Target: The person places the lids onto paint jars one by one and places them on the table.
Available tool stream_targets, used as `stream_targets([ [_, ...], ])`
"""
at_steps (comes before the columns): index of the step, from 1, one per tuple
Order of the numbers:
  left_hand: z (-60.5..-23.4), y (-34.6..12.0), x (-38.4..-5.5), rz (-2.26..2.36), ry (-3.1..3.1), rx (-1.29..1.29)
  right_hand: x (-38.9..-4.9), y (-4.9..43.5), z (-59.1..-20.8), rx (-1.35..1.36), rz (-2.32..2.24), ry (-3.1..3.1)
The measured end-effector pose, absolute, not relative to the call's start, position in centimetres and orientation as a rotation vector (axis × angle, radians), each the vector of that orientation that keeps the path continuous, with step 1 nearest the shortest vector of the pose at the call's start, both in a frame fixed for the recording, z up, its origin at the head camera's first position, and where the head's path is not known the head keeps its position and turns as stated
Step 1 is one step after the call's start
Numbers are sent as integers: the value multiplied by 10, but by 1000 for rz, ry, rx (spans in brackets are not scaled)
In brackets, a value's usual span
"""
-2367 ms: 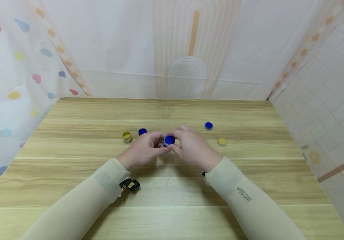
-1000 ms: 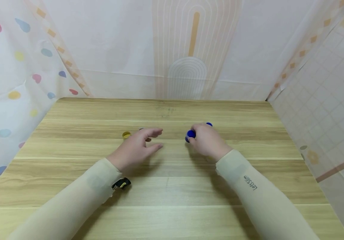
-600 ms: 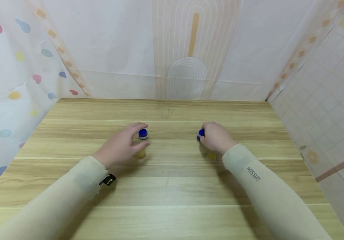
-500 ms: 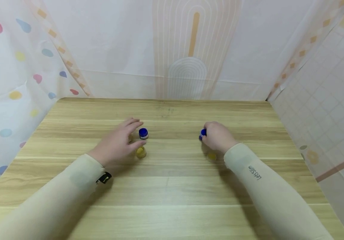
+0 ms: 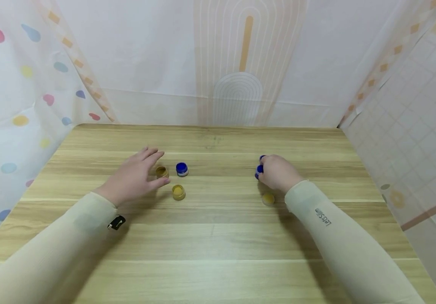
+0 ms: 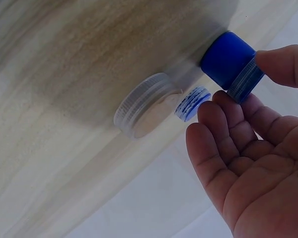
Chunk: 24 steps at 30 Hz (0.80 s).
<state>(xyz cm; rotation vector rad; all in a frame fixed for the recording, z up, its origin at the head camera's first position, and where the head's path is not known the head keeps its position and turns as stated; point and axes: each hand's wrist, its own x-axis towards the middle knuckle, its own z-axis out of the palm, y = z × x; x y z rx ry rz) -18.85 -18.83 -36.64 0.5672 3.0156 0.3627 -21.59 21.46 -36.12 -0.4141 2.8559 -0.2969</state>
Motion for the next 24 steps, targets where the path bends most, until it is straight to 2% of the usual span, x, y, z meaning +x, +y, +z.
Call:
stream_targets([
  [24,-374,-199,-208,386,2864,361,-211,234,-350,-365,-376,2827],
])
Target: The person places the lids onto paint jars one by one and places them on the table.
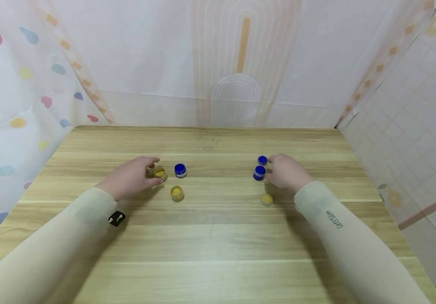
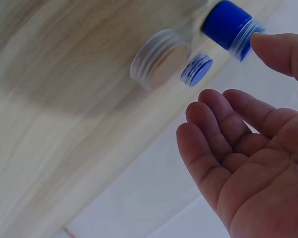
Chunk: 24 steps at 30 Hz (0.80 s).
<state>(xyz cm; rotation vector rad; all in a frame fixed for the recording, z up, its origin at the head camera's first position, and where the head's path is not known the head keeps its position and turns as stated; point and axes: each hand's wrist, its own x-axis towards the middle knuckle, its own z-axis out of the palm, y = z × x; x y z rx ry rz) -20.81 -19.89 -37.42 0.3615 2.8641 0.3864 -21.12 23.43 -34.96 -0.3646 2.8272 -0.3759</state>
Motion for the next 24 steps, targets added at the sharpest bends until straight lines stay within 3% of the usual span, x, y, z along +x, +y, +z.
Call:
stream_targets([
  [24,-381,-189,-218,486,2806,377,-213,253,-349,-388,-300,2793],
])
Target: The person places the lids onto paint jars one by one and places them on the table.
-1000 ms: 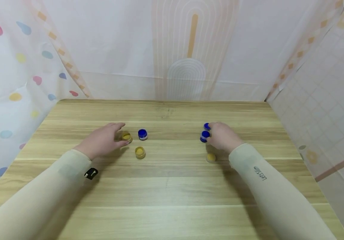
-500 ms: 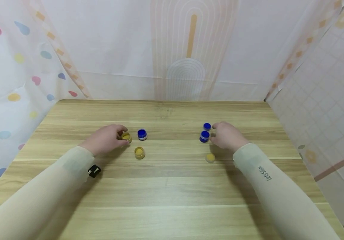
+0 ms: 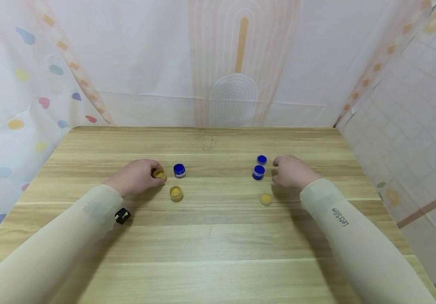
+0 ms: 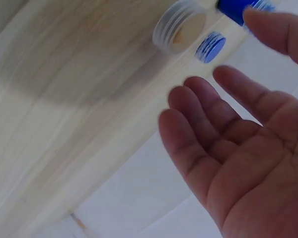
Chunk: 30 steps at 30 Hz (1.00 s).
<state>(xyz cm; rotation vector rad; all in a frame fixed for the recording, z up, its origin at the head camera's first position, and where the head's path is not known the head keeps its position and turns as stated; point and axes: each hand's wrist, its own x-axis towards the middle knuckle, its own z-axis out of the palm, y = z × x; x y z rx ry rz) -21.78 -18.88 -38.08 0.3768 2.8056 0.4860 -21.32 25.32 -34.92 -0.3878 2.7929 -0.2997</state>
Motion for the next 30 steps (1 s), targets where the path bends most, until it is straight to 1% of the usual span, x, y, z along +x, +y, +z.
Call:
stream_targets([
  [9,-381,-186,-222,483,2791,379,-212,259,-353,-327,-246,2701],
  [21,-380,-184,-222,496,2778,386,-216,251,-358,-367,-112,2722],
  [30,-379,-186,-221,491,2772,372,-219,250,-360,-356,-118,2721],
])
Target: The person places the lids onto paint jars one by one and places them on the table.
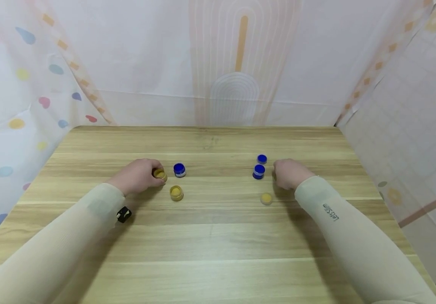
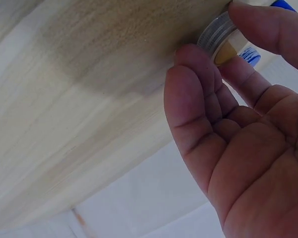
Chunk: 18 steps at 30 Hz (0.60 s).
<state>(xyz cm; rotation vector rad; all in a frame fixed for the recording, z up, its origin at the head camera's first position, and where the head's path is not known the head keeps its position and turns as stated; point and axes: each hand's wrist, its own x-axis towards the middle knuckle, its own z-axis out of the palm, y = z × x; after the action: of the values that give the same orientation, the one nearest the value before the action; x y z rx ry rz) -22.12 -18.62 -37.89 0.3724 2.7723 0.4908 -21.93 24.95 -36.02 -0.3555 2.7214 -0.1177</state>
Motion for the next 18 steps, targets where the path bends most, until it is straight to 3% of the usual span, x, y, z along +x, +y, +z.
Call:
stream_targets([
  [18,-379,-186,-222,466,2776,388,-220,249,-361,-361,-101,2706],
])
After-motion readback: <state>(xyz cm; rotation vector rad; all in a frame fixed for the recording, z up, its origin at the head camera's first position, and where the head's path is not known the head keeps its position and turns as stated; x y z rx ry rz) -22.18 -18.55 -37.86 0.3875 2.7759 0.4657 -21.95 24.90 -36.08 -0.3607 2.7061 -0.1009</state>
